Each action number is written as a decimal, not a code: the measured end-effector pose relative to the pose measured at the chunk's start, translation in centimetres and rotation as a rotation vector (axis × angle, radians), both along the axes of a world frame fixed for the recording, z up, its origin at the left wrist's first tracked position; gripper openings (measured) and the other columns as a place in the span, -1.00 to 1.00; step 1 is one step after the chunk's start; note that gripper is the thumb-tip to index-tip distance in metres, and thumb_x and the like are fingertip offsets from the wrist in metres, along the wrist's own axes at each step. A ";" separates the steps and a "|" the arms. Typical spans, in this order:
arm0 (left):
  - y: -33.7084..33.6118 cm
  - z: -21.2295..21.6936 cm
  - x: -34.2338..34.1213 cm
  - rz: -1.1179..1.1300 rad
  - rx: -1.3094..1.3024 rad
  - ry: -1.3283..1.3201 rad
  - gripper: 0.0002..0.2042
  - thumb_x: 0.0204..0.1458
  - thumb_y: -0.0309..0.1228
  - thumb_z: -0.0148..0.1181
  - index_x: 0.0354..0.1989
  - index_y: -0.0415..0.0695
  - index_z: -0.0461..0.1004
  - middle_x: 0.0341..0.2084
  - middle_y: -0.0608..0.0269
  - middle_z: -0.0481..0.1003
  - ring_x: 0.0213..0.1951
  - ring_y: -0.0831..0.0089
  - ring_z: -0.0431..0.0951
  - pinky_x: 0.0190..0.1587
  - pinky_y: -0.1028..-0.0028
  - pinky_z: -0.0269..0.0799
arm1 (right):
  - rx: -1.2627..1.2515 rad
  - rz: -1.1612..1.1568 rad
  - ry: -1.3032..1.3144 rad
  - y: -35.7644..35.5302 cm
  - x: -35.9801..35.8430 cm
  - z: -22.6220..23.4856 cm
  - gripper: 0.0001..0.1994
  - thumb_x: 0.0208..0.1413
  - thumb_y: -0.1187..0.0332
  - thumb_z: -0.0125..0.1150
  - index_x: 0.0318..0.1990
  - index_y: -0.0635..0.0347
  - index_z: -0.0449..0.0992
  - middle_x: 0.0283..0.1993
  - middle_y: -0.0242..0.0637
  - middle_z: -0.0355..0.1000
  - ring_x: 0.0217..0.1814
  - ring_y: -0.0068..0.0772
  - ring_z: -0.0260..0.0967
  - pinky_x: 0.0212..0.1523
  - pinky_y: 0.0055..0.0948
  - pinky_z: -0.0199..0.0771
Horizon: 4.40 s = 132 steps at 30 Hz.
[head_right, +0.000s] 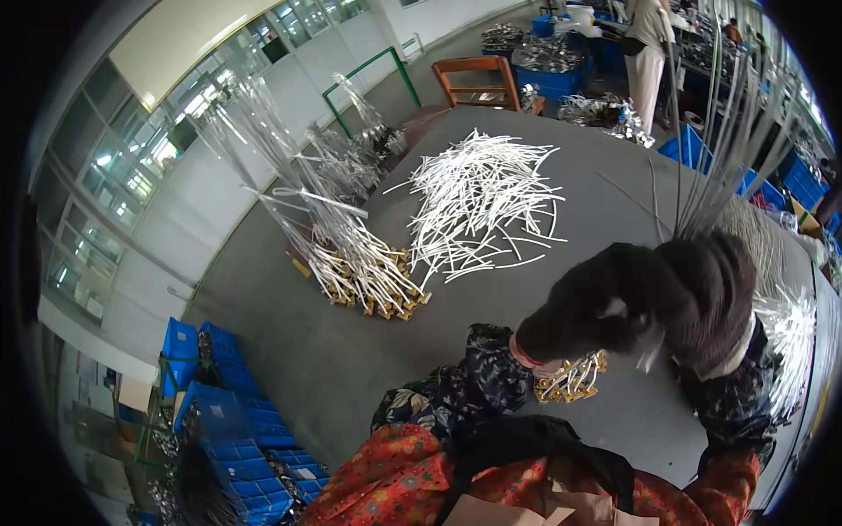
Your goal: The person gathers long wire assemblies with attached connectors into bundles and secures each bundle with a tie. The person then bunches groups of white plastic strips and wraps a wire around each bundle to tie them together.
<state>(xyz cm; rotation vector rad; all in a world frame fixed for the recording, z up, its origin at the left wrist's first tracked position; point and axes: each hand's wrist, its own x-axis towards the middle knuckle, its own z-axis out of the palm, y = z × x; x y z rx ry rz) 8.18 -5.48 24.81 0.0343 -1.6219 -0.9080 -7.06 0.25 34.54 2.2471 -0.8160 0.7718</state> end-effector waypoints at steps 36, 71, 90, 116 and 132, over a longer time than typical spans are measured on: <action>-2.3 -1.0 2.9 -0.190 0.457 -0.098 -0.63 0.03 -0.11 0.22 -0.50 -0.15 0.28 -0.59 0.23 0.37 -0.64 0.56 0.29 -0.62 0.54 0.17 | 0.892 -0.107 -1.084 1.1 -2.0 -7.7 -0.72 0.07 0.25 0.11 -0.20 0.31 0.40 -0.28 -0.32 0.32 -0.25 -0.40 0.32 -0.22 -0.49 0.32; 0.3 1.8 1.2 0.283 0.044 -0.400 -0.66 -0.03 -0.60 0.22 -0.02 -0.30 0.43 -0.24 0.12 0.56 -0.19 0.41 0.56 -0.10 0.48 0.46 | -0.080 -0.025 -0.020 -0.8 -2.9 -3.0 -0.62 -0.46 0.26 0.22 -0.32 0.10 0.53 -0.38 -0.39 0.40 -0.38 -0.28 0.38 -0.47 -0.30 0.27; 0.9 -6.1 -1.6 0.586 -0.057 -0.200 -0.61 0.08 -0.29 0.21 0.03 -0.24 0.37 -0.29 0.17 0.55 -0.24 0.39 0.58 -0.22 0.48 0.47 | 0.853 -0.077 -0.824 1.3 1.0 -23.3 -0.39 -0.12 0.41 0.39 0.15 0.24 0.29 0.14 -0.07 0.32 -0.02 -0.19 0.45 -0.06 -0.41 0.47; -1.1 -7.0 16.4 1.352 -0.041 -0.488 -0.52 0.03 -0.26 0.25 0.04 -0.33 0.34 -0.02 -0.06 0.40 0.05 0.13 0.38 0.13 0.22 0.26 | 1.673 -0.622 -0.983 7.7 -0.8 -31.1 -0.73 -0.01 0.32 0.26 -0.13 0.16 0.51 -0.41 -0.26 0.50 -0.48 -0.42 0.47 -0.43 -0.42 0.49; -28.9 -26.4 6.4 1.222 0.073 -1.862 0.06 -0.08 0.40 -0.16 0.37 -0.26 -0.23 0.34 -0.18 -0.10 0.38 -0.05 -0.14 0.33 -0.06 -0.29 | 1.691 -0.683 -0.971 4.7 -2.1 -32.5 -0.83 -0.01 0.29 0.22 -0.31 0.15 0.60 -0.34 -0.15 0.52 -0.33 -0.11 0.49 -0.32 -0.31 0.50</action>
